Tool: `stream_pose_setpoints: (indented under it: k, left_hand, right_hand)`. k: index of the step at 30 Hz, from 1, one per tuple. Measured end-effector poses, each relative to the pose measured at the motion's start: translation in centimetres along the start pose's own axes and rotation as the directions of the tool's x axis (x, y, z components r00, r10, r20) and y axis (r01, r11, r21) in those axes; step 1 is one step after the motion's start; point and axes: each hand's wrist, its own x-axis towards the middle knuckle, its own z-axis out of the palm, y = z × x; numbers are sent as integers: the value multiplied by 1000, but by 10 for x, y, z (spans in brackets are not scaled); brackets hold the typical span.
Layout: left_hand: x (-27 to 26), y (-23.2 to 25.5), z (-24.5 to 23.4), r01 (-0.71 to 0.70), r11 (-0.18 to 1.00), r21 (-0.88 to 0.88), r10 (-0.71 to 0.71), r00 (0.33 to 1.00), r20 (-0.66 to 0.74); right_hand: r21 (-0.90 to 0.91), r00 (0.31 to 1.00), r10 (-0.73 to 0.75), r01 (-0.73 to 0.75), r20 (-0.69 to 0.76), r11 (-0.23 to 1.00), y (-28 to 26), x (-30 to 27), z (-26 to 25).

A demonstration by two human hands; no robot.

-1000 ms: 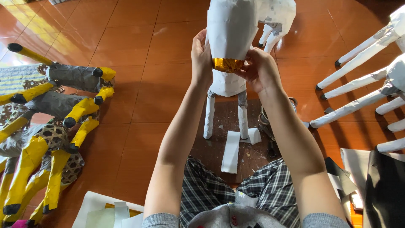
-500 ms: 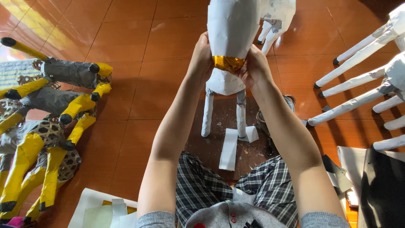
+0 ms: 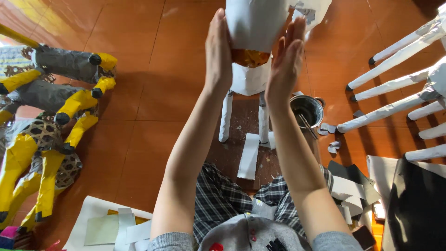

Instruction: Applying paper strips and adhesive to a paper-mache animal frame

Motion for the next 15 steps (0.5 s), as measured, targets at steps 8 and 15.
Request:
stream_pose_setpoints:
  k: [8,15]
  left_hand:
    - [-2,-14,13,36,967,253,-59,995,82]
    - [-1,-18,5,35,963,265,-72,989,132]
  right_hand:
    - [-48,994,99,-97,42,994,-5,3,30]
    - [153,946,323,-314,-36,937,-10,9,31]
